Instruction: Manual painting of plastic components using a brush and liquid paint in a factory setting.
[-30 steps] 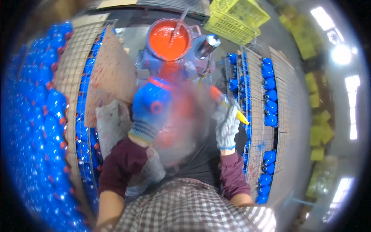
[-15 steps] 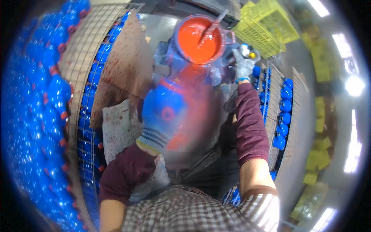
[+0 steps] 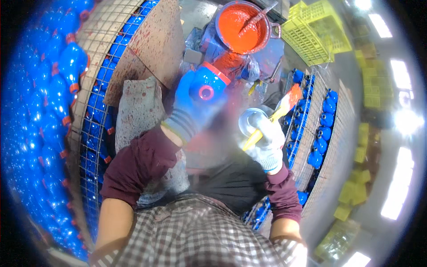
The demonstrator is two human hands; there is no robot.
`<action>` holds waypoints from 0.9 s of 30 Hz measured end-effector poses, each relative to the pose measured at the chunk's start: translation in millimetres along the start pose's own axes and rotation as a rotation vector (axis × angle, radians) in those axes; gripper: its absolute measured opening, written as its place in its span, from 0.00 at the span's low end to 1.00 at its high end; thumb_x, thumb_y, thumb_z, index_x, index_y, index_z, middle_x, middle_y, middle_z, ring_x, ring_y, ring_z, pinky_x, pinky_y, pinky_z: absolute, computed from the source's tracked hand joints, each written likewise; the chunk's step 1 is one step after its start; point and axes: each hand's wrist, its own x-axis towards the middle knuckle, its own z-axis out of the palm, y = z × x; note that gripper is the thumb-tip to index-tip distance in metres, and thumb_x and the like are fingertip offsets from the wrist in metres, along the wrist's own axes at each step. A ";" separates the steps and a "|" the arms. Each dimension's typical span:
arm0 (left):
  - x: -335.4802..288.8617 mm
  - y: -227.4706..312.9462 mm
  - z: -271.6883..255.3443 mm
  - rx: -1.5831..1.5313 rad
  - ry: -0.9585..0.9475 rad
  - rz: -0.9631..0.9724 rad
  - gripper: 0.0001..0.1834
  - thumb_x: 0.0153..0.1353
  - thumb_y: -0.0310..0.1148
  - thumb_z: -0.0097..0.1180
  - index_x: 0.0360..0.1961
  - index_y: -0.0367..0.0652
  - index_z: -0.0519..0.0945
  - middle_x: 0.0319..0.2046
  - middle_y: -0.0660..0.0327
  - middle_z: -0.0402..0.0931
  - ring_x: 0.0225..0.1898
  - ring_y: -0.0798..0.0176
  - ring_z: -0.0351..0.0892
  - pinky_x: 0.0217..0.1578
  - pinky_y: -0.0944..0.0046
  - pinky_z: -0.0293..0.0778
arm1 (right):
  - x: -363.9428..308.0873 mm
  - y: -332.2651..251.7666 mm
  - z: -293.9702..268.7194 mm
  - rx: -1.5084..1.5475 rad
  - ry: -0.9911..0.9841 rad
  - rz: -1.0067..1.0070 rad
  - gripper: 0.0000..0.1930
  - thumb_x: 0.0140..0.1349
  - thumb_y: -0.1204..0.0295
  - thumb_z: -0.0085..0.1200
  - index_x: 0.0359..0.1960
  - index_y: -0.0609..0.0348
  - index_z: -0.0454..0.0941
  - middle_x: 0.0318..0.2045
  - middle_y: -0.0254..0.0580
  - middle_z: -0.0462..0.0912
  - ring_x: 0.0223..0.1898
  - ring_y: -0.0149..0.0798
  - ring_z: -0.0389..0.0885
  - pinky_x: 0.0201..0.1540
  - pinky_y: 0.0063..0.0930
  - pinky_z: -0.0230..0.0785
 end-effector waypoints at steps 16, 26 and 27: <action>-6.4 -4.1 -4.5 0.200 0.050 0.134 0.30 0.56 0.55 0.55 0.54 0.50 0.68 0.52 0.52 0.69 0.51 0.47 0.70 0.50 0.43 0.69 | -19.7 -9.7 10.2 -1.051 -0.068 -0.670 0.15 0.46 0.75 0.63 0.35 0.54 0.72 0.27 0.31 0.70 0.35 0.37 0.73 0.37 0.34 0.72; -8.7 -2.3 -0.5 0.149 -0.035 0.086 0.31 0.55 0.56 0.55 0.55 0.50 0.68 0.53 0.52 0.68 0.52 0.47 0.69 0.51 0.43 0.70 | -17.4 -19.9 14.6 -1.054 -0.144 -0.795 0.23 0.46 0.78 0.62 0.46 0.57 0.69 0.34 0.40 0.72 0.34 0.39 0.75 0.40 0.37 0.76; -8.1 -0.1 -2.4 0.149 -0.035 0.091 0.31 0.55 0.56 0.55 0.55 0.50 0.68 0.53 0.52 0.68 0.52 0.47 0.69 0.51 0.43 0.70 | -15.1 -17.2 10.7 -1.110 -0.079 -0.885 0.24 0.46 0.78 0.63 0.47 0.56 0.69 0.35 0.40 0.72 0.33 0.39 0.76 0.40 0.37 0.76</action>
